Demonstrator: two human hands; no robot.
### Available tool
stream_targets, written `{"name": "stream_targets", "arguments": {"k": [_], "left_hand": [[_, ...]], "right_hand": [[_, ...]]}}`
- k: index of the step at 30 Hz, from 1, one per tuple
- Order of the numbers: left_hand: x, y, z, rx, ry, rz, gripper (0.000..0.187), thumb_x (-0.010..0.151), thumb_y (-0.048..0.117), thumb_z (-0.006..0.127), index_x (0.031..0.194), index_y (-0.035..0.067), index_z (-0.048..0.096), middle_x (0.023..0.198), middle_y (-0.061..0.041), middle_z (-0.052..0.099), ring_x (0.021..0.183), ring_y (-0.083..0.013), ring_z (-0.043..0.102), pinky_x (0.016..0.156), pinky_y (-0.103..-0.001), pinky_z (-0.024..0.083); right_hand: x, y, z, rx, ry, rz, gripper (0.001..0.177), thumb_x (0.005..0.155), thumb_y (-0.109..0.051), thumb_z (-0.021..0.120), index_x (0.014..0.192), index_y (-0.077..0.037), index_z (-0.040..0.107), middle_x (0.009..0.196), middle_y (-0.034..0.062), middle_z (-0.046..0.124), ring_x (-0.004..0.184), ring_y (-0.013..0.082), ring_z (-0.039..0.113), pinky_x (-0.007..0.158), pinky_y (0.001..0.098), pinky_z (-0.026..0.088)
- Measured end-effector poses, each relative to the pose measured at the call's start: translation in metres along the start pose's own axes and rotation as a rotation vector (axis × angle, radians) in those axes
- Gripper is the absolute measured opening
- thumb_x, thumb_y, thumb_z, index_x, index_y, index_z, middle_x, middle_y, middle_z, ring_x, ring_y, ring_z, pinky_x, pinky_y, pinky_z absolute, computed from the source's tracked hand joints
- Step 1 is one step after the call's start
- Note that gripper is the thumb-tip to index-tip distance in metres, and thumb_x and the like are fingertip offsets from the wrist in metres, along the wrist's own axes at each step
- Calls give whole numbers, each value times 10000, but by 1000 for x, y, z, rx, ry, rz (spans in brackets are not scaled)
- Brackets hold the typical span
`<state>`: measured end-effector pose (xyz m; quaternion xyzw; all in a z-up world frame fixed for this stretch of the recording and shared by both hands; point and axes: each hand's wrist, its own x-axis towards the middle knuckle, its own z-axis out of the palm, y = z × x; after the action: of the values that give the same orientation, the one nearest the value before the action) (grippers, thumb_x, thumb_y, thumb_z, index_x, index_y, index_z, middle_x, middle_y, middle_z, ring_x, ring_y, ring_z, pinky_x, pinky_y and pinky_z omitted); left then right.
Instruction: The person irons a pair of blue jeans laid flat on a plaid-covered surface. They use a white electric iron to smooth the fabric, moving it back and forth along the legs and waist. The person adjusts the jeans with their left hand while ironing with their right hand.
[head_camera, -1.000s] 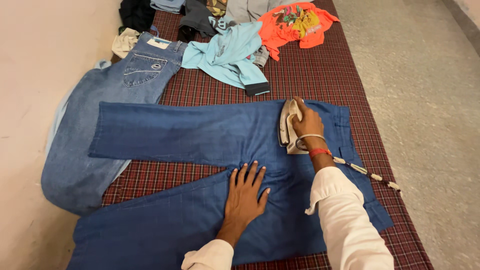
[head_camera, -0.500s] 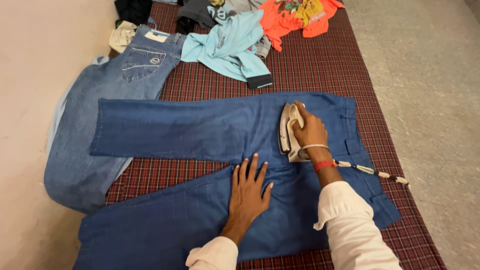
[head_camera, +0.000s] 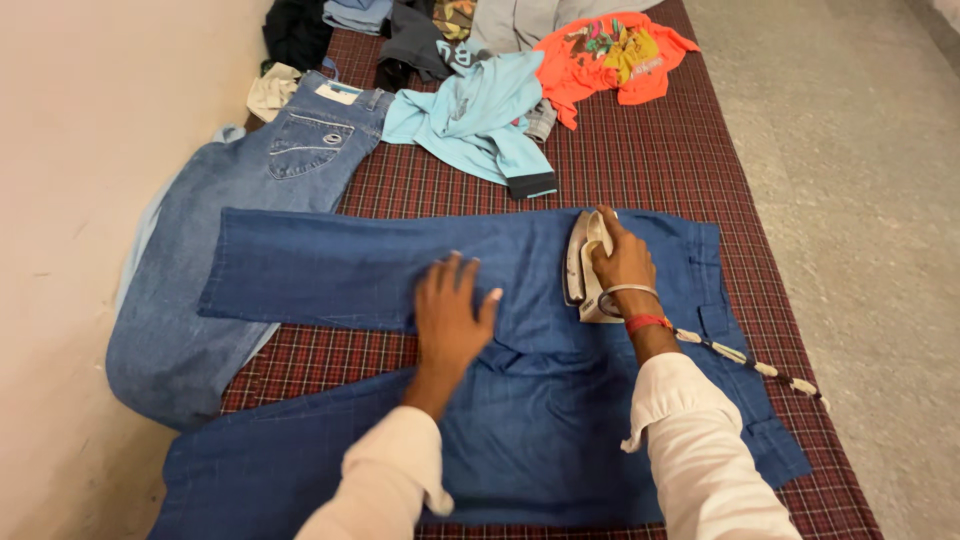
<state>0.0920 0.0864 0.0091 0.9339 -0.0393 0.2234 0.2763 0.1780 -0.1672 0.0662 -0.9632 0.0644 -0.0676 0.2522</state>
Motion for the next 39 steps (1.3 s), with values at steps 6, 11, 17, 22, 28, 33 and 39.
{"name": "stream_targets", "arguments": {"k": [6,11,17,22,28,33,39], "left_hand": [[-13,-78,-12,256,-195,-34,858,863,762,497,1553,259,412,1678,-106,222,1522,-485,99,1171,-696,54],[-8,-87,-14,226,-261,-43,902,839,790,503,1559,259,384,1668,-108,205,1502,-496,104,1152,-705,72],[12,-149,-44,155,-76,-52,780,980,731,409,1590,246,448,1702,-91,292,1577,-385,238,1269,-648,174],[11,-231,-77,330,-108,-15,758,950,707,420,1548,243,474,1687,-119,277,1564,-390,166,1233,-616,120],[13,-236,-81,495,-65,-60,780,937,738,424,1568,280,408,1698,-81,224,1562,-411,134,1211,-671,67],[18,-257,-127,417,-143,-304,820,888,745,449,1602,360,329,1728,-41,160,1556,-444,102,1173,-711,110],[14,-293,-126,261,-160,-279,874,883,727,468,1626,318,259,1733,-53,114,1555,-452,85,1159,-733,107]], "right_hand": [[4,5,5,18,-1,-19,664,897,-218,621,1524,-372,465,1071,267,718,1045,490,662,905,578,518],[7,12,7,-11,-54,-10,726,878,-182,633,1550,-380,441,1038,273,726,1034,478,675,918,576,513],[5,13,5,34,-72,-7,704,886,-202,626,1545,-375,448,954,250,731,911,439,722,854,558,548],[2,8,6,75,-11,-76,681,883,-161,614,1533,-336,507,905,232,734,830,404,736,832,535,553],[-6,-5,-3,93,-77,49,681,891,-182,604,1539,-352,487,868,232,748,811,383,760,845,507,556],[-10,0,-1,69,-33,-88,705,842,-174,658,1517,-315,510,956,231,744,852,392,730,821,523,547],[-42,-13,-2,139,-75,54,657,877,-176,605,1512,-324,532,850,216,750,699,320,740,754,483,558]]}}
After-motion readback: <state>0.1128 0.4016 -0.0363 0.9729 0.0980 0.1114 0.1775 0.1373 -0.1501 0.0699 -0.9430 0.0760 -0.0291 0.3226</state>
